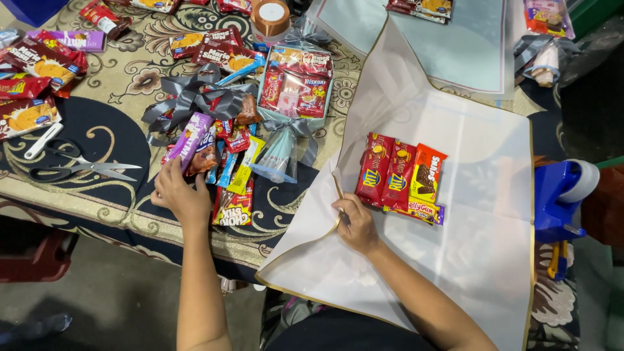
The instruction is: Arranging and taping various snack bars and packages onto a wrapping sheet to create a snack bouquet.
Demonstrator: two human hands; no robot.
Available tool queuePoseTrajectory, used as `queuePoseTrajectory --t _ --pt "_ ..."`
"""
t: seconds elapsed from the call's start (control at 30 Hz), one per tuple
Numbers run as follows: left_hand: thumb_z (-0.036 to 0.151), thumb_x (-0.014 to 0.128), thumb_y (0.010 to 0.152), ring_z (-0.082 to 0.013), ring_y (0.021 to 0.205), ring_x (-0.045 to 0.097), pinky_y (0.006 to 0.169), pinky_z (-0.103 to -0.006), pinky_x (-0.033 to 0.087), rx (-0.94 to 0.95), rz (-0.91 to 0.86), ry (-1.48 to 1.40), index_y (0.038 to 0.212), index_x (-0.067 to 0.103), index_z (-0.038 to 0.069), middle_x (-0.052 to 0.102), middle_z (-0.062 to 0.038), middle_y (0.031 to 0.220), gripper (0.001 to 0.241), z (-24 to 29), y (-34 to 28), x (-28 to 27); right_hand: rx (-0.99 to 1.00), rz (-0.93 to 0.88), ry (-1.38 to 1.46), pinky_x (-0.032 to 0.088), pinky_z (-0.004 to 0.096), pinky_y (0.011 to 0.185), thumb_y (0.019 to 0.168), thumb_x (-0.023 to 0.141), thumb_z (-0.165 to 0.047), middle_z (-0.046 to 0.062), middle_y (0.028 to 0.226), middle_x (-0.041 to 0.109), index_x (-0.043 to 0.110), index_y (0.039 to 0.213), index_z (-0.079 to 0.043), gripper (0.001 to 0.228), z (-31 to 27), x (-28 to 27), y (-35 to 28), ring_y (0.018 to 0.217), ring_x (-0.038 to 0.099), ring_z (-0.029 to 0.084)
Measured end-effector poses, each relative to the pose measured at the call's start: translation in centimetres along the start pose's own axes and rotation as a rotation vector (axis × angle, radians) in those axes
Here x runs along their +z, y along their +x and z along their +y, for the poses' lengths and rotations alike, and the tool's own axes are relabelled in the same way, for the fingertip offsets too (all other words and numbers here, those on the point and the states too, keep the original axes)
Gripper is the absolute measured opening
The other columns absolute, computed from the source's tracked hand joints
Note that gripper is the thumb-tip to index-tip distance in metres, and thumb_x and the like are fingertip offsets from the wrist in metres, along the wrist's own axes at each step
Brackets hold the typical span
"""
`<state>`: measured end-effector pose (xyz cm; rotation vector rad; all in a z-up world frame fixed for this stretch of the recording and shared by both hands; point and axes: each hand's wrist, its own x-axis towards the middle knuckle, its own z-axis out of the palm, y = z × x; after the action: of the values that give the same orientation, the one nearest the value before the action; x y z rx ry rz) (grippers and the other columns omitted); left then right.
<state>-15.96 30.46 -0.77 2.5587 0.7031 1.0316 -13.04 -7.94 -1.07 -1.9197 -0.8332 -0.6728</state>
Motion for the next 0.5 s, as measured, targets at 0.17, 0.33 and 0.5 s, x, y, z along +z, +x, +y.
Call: queuePoseTrajectory --t 0.17,0.33,0.5 --pt "0.003 0.087 0.077 -0.0326 0.116 0.056 0.089 -0.0503 0.041 0.008 -0.002 0.026 0.128 0.069 0.012 0.064 -0.007 0.126 0.056 -3.7 1.0 1.2 -0.017 0.005 -0.006 0.058 0.036 0.07 0.094 0.066 -0.013 0.008 0.091 0.067 0.07 0.098 -0.012 0.005 0.5 0.3 -0.4 0.07 0.069 0.03" --pt "-0.002 0.082 0.087 -0.0371 0.099 0.064 0.087 -0.0448 0.049 0.011 0.102 -0.125 0.122 0.073 0.004 0.069 -0.013 0.108 0.037 -5.0 1.5 1.1 -0.022 0.015 -0.018 0.058 0.037 0.068 0.093 0.067 -0.013 0.008 0.091 0.066 0.07 0.099 -0.012 0.007 0.8 0.6 -0.7 0.069 0.07 0.03" --pt "-0.008 0.082 0.084 -0.0422 0.094 0.064 0.084 -0.0478 0.05 0.009 0.216 -0.225 0.118 0.074 -0.002 0.069 -0.018 0.104 0.035 -3.6 1.4 0.5 -0.041 0.002 -0.016 0.058 0.038 0.066 0.092 0.065 -0.01 0.009 0.093 0.066 0.069 0.101 -0.012 0.01 0.5 0.3 -0.4 0.067 0.069 0.032"
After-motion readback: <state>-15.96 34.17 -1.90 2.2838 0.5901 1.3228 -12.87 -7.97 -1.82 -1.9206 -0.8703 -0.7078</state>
